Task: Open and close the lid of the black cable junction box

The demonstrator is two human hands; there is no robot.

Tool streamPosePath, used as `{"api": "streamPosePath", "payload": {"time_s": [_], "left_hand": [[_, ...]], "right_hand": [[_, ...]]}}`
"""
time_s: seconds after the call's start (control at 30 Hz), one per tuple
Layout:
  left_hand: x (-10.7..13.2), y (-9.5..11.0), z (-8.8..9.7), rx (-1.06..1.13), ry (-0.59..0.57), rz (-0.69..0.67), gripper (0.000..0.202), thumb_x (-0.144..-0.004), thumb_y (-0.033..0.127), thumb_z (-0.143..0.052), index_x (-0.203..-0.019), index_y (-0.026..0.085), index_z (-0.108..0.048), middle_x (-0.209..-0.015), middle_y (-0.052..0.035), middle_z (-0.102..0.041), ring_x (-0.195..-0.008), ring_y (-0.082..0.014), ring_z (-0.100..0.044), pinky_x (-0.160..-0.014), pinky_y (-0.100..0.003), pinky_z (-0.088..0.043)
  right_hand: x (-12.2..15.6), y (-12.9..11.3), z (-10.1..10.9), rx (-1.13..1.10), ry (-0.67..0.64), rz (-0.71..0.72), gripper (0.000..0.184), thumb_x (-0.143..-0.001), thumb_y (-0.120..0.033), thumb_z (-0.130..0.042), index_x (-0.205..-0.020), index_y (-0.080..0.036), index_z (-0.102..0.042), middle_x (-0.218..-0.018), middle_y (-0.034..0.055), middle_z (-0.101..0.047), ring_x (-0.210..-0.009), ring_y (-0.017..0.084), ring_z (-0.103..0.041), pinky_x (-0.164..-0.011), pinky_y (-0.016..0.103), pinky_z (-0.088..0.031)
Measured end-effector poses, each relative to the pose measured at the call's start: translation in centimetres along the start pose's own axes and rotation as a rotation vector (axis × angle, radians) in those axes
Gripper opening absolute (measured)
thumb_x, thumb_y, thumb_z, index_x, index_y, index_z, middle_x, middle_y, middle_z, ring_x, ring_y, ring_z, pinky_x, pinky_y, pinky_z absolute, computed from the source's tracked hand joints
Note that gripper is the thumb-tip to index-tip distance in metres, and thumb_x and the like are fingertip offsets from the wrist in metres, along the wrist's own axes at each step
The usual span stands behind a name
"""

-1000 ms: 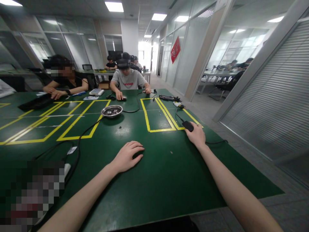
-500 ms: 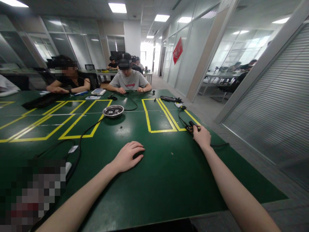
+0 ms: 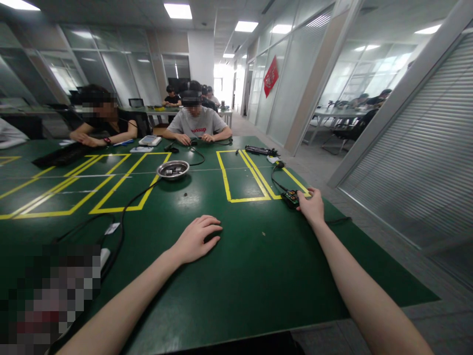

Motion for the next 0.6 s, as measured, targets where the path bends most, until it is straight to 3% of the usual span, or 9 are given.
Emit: {"api": "streamPosePath", "payload": {"time_s": [0.1,0.17,0.33,0.6], "left_hand": [[0.0,0.1,0.0,0.008,-0.001,0.000,0.022,-0.096,0.025,-0.061,-0.115,0.025,-0.072,-0.125,-0.0085,-0.071,-0.122,-0.0266,-0.062,-0.102,-0.047,-0.054],[-0.1,0.2,0.0,0.010,-0.004,0.003,0.021,-0.096,0.025,-0.061,-0.114,0.024,-0.072,-0.124,-0.0085,-0.071,-0.121,-0.0265,-0.063,-0.102,-0.048,-0.054],[-0.1,0.3,0.0,0.011,-0.010,-0.003,0.021,-0.097,0.025,-0.060,-0.113,0.024,-0.073,-0.123,-0.0086,-0.071,-0.120,-0.0261,-0.063,-0.102,-0.047,-0.054],[0.0,0.2,-0.1,0.017,-0.008,-0.008,0.020,-0.096,0.025,-0.060,-0.111,0.024,-0.074,-0.121,-0.0083,-0.072,-0.118,-0.0256,-0.064,-0.101,-0.046,-0.054]], "right_hand": [[0.3,-1.5,0.4,0.077,0.039,0.142,0.045,-0.076,-0.046,-0.069,-0.112,-0.018,-0.065,-0.117,0.0150,-0.070,-0.092,0.027,-0.068,-0.086,0.038,-0.051],[0.6,-2.5,0.4,0.128,0.033,0.224,0.036,-0.072,-0.041,-0.070,-0.100,-0.019,-0.069,-0.110,0.0138,-0.071,-0.101,0.030,-0.065,-0.089,0.040,-0.051],[1.3,-3.9,0.4,0.101,-0.006,0.319,0.032,-0.068,-0.030,-0.068,-0.098,-0.019,-0.071,-0.102,0.0099,-0.072,-0.097,0.028,-0.067,-0.087,0.039,-0.052],[1.3,-3.8,0.2,0.121,-0.021,0.271,0.027,-0.074,-0.036,-0.067,-0.095,-0.020,-0.074,-0.096,0.0097,-0.077,-0.093,0.029,-0.070,-0.083,0.039,-0.054]]}}
Point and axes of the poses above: each hand's wrist, its own x-axis away from the middle knuckle, its own z-axis out of the back of the hand, y = z × x, the point moved 9 cm from there along -x, towards the middle knuckle
